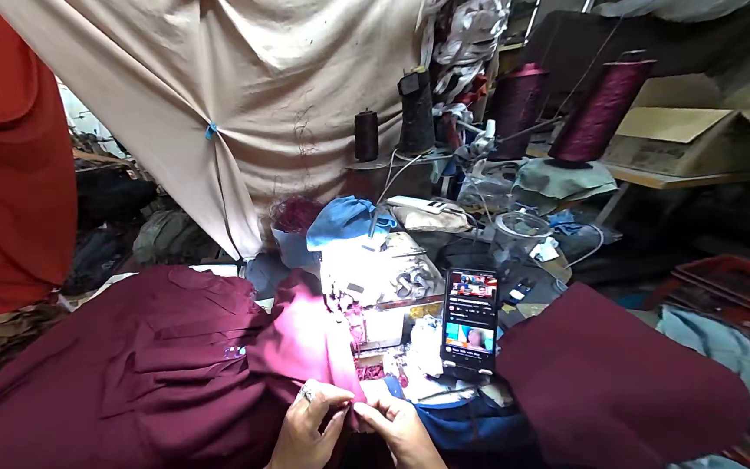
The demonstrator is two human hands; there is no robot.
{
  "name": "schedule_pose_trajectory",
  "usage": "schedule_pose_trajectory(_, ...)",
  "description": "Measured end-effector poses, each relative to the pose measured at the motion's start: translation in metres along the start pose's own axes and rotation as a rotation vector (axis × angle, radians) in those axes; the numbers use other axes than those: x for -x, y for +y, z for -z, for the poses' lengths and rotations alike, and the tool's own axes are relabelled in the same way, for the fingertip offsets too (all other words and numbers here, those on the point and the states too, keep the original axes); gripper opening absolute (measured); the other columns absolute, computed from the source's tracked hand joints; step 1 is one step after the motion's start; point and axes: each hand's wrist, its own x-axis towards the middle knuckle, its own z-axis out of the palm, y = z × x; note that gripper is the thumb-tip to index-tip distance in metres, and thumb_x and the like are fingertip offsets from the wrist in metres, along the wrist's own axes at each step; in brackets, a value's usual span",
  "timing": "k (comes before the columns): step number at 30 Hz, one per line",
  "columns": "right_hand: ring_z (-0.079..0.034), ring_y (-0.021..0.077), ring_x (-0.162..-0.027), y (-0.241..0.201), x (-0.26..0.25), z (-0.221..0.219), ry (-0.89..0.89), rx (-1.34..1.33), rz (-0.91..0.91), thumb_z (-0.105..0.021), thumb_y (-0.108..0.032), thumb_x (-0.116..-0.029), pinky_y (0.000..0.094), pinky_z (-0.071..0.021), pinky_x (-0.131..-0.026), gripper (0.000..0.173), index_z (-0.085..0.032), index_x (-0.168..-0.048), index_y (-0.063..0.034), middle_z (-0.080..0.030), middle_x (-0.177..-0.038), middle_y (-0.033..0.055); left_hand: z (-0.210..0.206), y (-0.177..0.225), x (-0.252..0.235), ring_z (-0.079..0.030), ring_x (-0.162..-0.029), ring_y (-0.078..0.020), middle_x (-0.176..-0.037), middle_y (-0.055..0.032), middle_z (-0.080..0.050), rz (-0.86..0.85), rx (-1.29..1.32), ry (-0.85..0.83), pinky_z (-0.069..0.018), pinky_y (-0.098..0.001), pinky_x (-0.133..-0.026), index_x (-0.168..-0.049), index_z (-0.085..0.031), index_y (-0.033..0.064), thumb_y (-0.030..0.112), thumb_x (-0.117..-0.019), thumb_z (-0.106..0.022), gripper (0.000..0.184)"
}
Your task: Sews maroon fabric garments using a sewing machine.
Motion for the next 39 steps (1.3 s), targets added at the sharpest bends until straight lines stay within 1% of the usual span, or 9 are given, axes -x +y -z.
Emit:
schedule_pose_trajectory(7, -0.069, 0.0092, -0.071, 0.001, 0.003, -0.002, -0.016, -0.020, -0.002, -0.067, 0.001, -0.0903, 0.0272, -0.0594, -0.073, 0.006, -0.071, -0.087, -0.0012, -0.072, -0.076, 0.0030, -0.005, -0.001, 0.006, -0.069, -0.096, -0.0068, -0.099, -0.0001, -0.075, 0.011, 0.010, -0.011, -0.0559, -0.0217, -0.091, -0.108, -0.073, 0.0102, 0.011, -0.0917, -0.072, 0.017)
schedule_pose_trajectory(14, -0.071, 0.0095, -0.073, -0.002, 0.005, -0.003, 0.004, 0.004, -0.018, -0.065, 0.004, -0.0901, 0.0279, -0.0607, -0.075, 0.009, -0.071, -0.086, -0.0018, -0.073, -0.076, 0.0025, -0.007, 0.001, 0.010, -0.066, -0.092, -0.0089, -0.093, 0.0004, -0.073, -0.106, -0.149, -0.002, -0.0532, -0.0233, -0.089, -0.108, -0.075, 0.0148, 0.014, -0.0952, -0.070, 0.014)
schedule_pose_trajectory(21, -0.069, 0.0063, -0.074, 0.000, 0.002, -0.003, 0.011, 0.019, 0.038, -0.069, -0.009, -0.0943, 0.0263, -0.0593, -0.076, 0.010, -0.072, -0.086, -0.0046, -0.073, -0.077, -0.0003, -0.005, 0.003, 0.010, -0.064, -0.091, -0.0109, -0.092, 0.0000, -0.069, -0.213, -0.209, -0.003, -0.0525, -0.0237, -0.090, -0.110, -0.071, 0.0143, 0.015, -0.0988, -0.066, 0.012)
schedule_pose_trajectory(23, -0.069, 0.0063, -0.073, -0.002, 0.001, -0.004, 0.009, 0.021, 0.049, -0.070, -0.009, -0.0945, 0.0259, -0.0592, -0.075, 0.012, -0.073, -0.085, -0.0036, -0.073, -0.077, 0.0007, -0.008, -0.003, 0.011, -0.063, -0.098, -0.0104, -0.097, 0.0014, -0.068, -0.242, -0.179, 0.032, -0.0511, -0.0244, -0.095, -0.110, -0.068, 0.0156, 0.022, -0.0963, -0.071, 0.016)
schedule_pose_trajectory(26, -0.067, 0.0064, -0.070, -0.007, 0.000, -0.006, 0.009, 0.053, 0.070, -0.069, -0.005, -0.0932, 0.0256, -0.0581, -0.071, 0.012, -0.071, -0.082, -0.0035, -0.071, -0.074, 0.0007, -0.008, -0.019, 0.010, -0.052, -0.128, -0.0165, -0.128, 0.0035, -0.061, -0.260, -0.471, 0.013, -0.0361, -0.0374, -0.113, -0.127, -0.059, 0.0319, 0.057, -0.0900, -0.069, 0.045)
schedule_pose_trajectory(27, -0.066, 0.0061, -0.069, -0.008, 0.000, -0.007, 0.021, 0.084, 0.084, -0.069, -0.004, -0.0926, 0.0251, -0.0574, -0.070, 0.012, -0.070, -0.080, -0.0037, -0.069, -0.072, 0.0002, -0.007, -0.024, 0.006, -0.051, -0.132, -0.0219, -0.133, 0.0008, -0.059, -0.241, -0.591, -0.006, -0.0344, -0.0464, -0.115, -0.130, -0.058, 0.0352, 0.052, -0.0877, -0.068, 0.047)
schedule_pose_trajectory(30, -0.069, 0.0068, -0.065, 0.002, 0.000, -0.009, 0.042, 0.216, 0.104, -0.067, -0.002, -0.0913, 0.0249, -0.0596, -0.067, 0.016, -0.068, -0.076, -0.0033, -0.071, -0.070, 0.0007, -0.005, -0.030, -0.018, -0.064, -0.121, -0.0396, -0.124, -0.0116, -0.071, -0.147, -0.736, -0.041, -0.0382, -0.0714, -0.105, -0.121, -0.075, 0.0268, 0.011, -0.0742, -0.072, 0.050)
schedule_pose_trajectory(33, -0.070, 0.0082, -0.065, 0.021, 0.001, -0.007, 0.056, 0.302, 0.071, -0.066, -0.004, -0.0932, 0.0270, -0.0612, -0.068, 0.016, -0.068, -0.077, -0.0008, -0.071, -0.069, 0.0020, -0.009, -0.029, -0.035, -0.060, -0.131, -0.0345, -0.137, -0.0056, -0.067, -0.052, -0.790, -0.134, -0.0334, -0.0748, -0.109, -0.133, -0.070, 0.0260, 0.001, -0.0869, -0.062, 0.053)
schedule_pose_trajectory(39, -0.069, 0.0061, -0.064, 0.021, -0.004, -0.010, 0.125, 0.342, 0.152, -0.067, -0.003, -0.0926, 0.0239, -0.0598, -0.067, 0.015, -0.069, -0.079, 0.0010, -0.071, -0.069, 0.0022, -0.011, -0.033, -0.039, -0.056, -0.136, -0.0272, -0.142, 0.0015, -0.064, -0.086, -0.810, -0.132, -0.0311, -0.0716, -0.111, -0.135, -0.068, 0.0259, 0.001, -0.0884, -0.059, 0.054)
